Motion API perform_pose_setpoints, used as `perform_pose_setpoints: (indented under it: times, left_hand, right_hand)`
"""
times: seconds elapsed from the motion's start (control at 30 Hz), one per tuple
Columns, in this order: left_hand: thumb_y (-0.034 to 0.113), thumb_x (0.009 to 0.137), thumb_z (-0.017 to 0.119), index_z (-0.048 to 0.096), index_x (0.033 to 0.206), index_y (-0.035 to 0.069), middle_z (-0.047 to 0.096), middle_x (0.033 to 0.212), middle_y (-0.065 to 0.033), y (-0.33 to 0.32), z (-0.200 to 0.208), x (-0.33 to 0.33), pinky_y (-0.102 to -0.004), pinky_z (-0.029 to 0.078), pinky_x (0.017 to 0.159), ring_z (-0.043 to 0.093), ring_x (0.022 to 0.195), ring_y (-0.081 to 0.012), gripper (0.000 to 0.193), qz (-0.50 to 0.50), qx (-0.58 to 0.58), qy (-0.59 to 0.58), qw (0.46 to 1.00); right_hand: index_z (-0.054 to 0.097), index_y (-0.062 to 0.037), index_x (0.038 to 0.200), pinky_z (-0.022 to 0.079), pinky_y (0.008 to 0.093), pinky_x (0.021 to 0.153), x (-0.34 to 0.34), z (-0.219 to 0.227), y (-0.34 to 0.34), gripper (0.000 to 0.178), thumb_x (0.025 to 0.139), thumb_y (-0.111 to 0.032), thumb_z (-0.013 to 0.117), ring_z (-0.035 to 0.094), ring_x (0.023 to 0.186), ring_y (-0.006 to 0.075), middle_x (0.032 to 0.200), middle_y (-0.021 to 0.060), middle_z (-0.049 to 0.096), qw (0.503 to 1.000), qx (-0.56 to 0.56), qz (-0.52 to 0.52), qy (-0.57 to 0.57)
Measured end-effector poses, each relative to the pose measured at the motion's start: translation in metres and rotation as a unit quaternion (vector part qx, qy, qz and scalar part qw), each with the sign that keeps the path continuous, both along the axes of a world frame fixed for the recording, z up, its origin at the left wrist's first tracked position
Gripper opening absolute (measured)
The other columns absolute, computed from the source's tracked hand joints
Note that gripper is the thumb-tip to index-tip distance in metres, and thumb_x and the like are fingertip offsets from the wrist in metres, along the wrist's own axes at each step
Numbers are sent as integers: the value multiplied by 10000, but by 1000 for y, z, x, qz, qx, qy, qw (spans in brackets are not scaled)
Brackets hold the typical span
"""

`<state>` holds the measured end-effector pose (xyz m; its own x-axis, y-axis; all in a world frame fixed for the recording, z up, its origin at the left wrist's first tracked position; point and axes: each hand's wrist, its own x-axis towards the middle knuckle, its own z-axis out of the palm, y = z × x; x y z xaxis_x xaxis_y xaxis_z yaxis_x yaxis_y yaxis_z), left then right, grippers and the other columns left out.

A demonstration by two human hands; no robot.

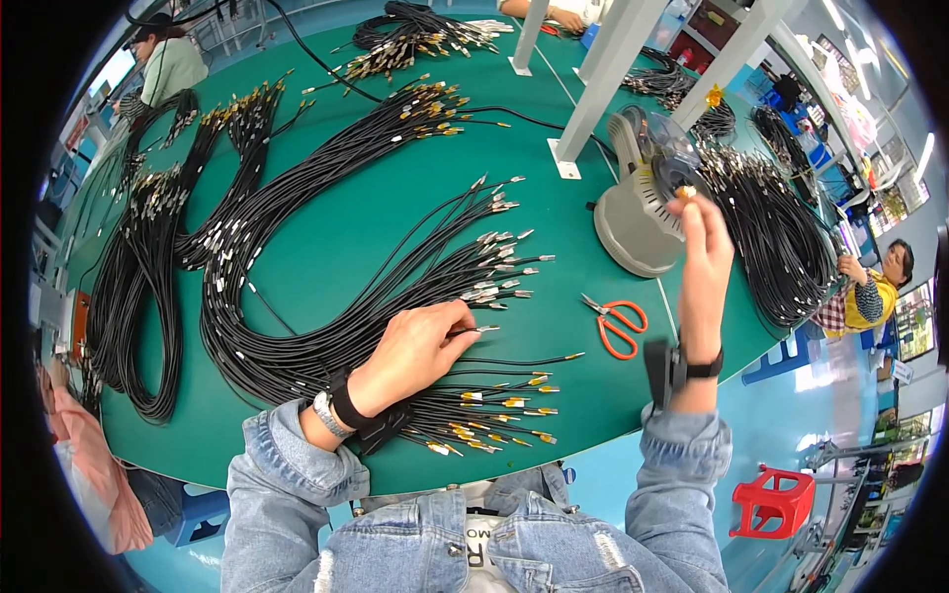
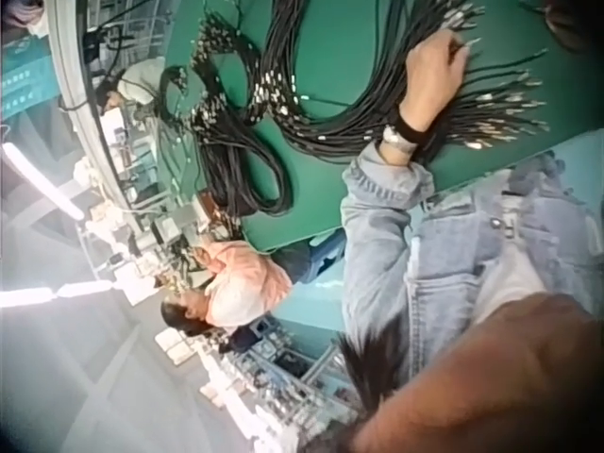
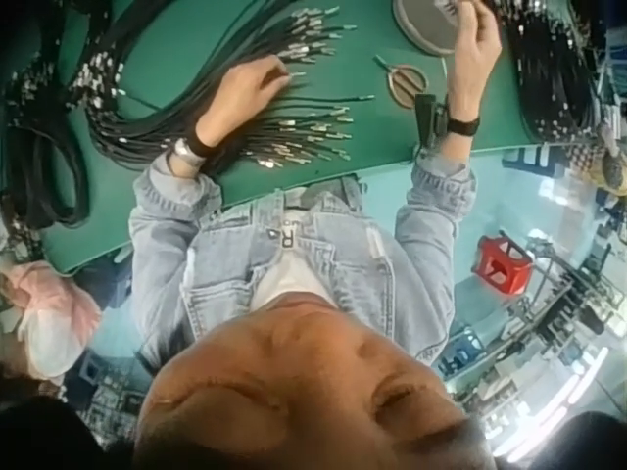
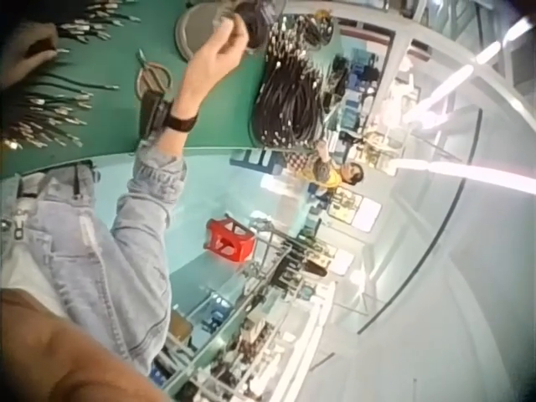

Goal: The person picks up a cable from a pile, wraps a piece of yellow tape around the connector end by hand, and sets it back down. This process is repeated for several cables throughout the video.

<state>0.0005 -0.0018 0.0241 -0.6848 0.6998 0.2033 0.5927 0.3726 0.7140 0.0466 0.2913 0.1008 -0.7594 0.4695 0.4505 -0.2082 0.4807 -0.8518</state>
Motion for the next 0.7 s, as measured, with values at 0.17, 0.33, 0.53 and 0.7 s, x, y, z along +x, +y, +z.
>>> perform_pose_setpoints:
  times: [0.17, 0.33, 0.53, 0.7]
  left_hand:
    - [84, 797, 628, 592, 857, 7, 603, 723, -97, -1, -2, 2, -301, 459, 521, 580, 585, -240, 105, 7, 60, -6, 998]
    - [55, 792, 628, 608, 890, 7, 592, 729, -88, -4, 2, 5, -282, 439, 495, 549, 538, -225, 112, 18, 86, 20, 996]
    - [58, 772, 636, 608, 861, 26, 592, 733, -85, -7, 7, 13, -330, 462, 512, 581, 591, -245, 99, 34, 53, 68, 996]
    - [33, 723, 683, 610, 912, 30, 565, 644, -57, -4, 2, 15, -301, 431, 452, 548, 512, -200, 202, 41, 93, 185, 978]
  right_hand:
    - [543, -11, 976, 411, 246, 811, 38, -29, -86, 124, 887, -93, 520, 530, 860, 118, 923, 44, 573, 924, -308, 205, -98]
    - [528, -14, 905, 410, 226, 778, 52, -63, -125, 75, 883, -86, 527, 516, 843, 97, 891, 19, 555, 880, -340, 266, -197]
    - [530, -10, 860, 401, 213, 766, 51, -76, -136, 83, 888, -88, 527, 498, 827, 68, 873, 2, 552, 876, -309, 285, -237]
    - [543, -6, 838, 406, 210, 748, 48, -77, -139, 87, 882, -81, 536, 503, 805, 64, 846, -3, 558, 874, -327, 269, -239]
